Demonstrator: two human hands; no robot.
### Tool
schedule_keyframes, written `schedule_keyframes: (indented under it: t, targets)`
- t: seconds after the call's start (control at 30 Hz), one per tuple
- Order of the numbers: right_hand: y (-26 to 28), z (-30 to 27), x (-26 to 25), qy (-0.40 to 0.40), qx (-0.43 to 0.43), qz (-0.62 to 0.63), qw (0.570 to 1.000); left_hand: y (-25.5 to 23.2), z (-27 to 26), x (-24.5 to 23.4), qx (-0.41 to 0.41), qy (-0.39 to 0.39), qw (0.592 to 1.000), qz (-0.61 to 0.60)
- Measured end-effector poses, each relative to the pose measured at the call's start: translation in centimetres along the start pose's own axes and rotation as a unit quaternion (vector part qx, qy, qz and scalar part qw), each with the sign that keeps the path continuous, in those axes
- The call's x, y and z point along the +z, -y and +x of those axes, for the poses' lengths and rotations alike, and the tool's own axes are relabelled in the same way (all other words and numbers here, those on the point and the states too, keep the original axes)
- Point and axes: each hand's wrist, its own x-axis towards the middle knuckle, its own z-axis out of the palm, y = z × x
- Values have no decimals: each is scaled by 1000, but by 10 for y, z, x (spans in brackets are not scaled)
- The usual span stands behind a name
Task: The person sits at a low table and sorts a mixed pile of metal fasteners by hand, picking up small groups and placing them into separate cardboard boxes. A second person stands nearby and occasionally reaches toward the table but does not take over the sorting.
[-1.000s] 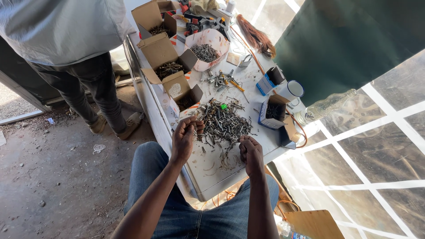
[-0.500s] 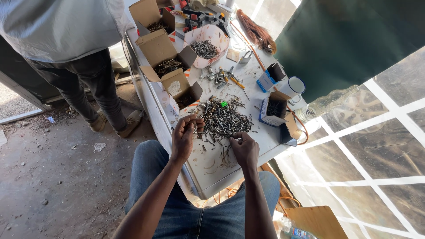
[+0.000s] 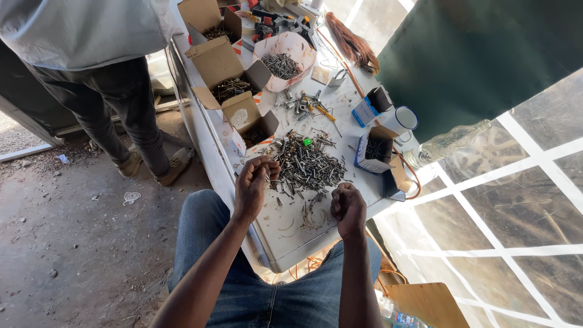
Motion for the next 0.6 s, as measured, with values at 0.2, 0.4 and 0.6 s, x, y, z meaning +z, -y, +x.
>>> schedule_keyframes:
  t: [0.2,0.4,0.6]
  targets:
    - [-2,-9,13,-128,-49,-550,824,-2,-1,3,-1,-5,1000,12]
    - [-12,4,17,-114,-61,-567,814,-3,0,2,0,0,1000,21]
    - [14,-24,36,-44,2,-52,998,2,0,0,2,10,1000,19]
